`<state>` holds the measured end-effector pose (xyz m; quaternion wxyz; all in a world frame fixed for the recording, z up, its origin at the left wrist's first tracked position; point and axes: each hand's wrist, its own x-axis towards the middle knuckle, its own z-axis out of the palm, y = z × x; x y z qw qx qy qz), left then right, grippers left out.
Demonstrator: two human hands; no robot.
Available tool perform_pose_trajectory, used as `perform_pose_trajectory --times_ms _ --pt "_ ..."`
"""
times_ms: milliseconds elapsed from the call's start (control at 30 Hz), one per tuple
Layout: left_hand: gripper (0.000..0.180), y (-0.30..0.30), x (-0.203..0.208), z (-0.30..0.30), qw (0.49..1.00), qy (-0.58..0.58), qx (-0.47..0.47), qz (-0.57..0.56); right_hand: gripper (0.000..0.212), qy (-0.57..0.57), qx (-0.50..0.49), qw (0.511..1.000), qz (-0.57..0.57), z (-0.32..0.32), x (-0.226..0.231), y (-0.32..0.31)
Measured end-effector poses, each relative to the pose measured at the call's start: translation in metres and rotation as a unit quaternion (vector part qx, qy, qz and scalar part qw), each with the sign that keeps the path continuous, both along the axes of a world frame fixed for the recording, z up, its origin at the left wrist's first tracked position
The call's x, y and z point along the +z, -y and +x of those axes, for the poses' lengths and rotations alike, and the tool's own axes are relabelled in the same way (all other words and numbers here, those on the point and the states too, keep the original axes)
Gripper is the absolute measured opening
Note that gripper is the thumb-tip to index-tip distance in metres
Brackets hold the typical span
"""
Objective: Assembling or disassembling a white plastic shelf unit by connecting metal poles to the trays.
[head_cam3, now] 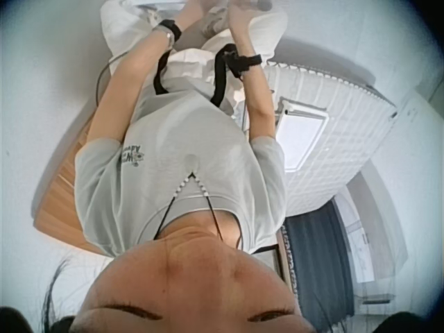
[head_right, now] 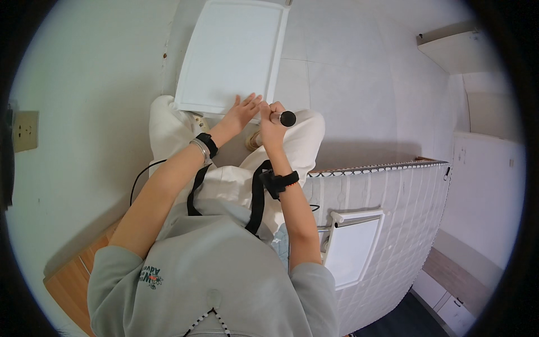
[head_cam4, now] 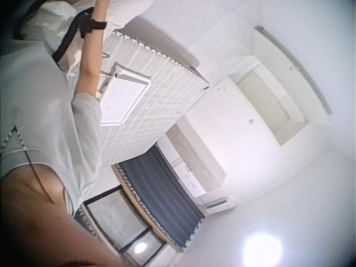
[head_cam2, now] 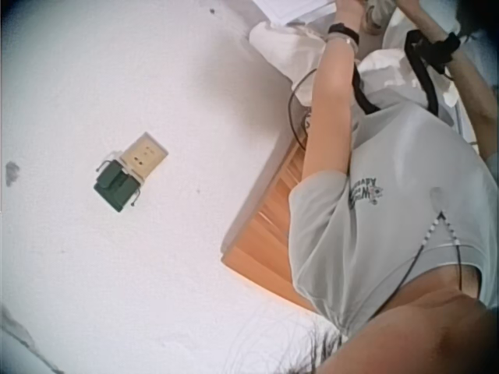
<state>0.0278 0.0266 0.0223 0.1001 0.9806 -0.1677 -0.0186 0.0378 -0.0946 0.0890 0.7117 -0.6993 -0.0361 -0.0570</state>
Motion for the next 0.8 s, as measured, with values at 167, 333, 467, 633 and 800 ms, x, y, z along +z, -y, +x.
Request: perform_pose_trajectory --times_ms 167,333,467,633,800 --pt "0.043 0.001 -0.005 -0.002 0.999 0.026 0.000 -0.019 0.029 -0.021 0.131 0.989 -0.065 0.013 0.007 0.016" --pt "0.043 0.002 -0.008 -0.004 0.999 0.040 -0.002 -0.015 0.028 -0.048 0.201 0.974 -0.089 0.022 0.015 0.019" --pt "0.043 0.003 -0.007 -0.003 0.999 0.030 -0.008 -0.010 0.028 -0.087 0.266 0.953 -0.118 0.034 0.032 0.018" --pt "0.044 0.005 -0.007 -0.001 1.000 0.025 0.008 -0.011 0.028 -0.106 0.250 0.958 -0.098 0.035 0.026 0.015" --pt "0.045 0.003 0.001 -0.002 1.000 -0.014 -0.009 0.016 0.032 0.010 0.076 0.991 -0.106 -0.002 0.003 0.008"
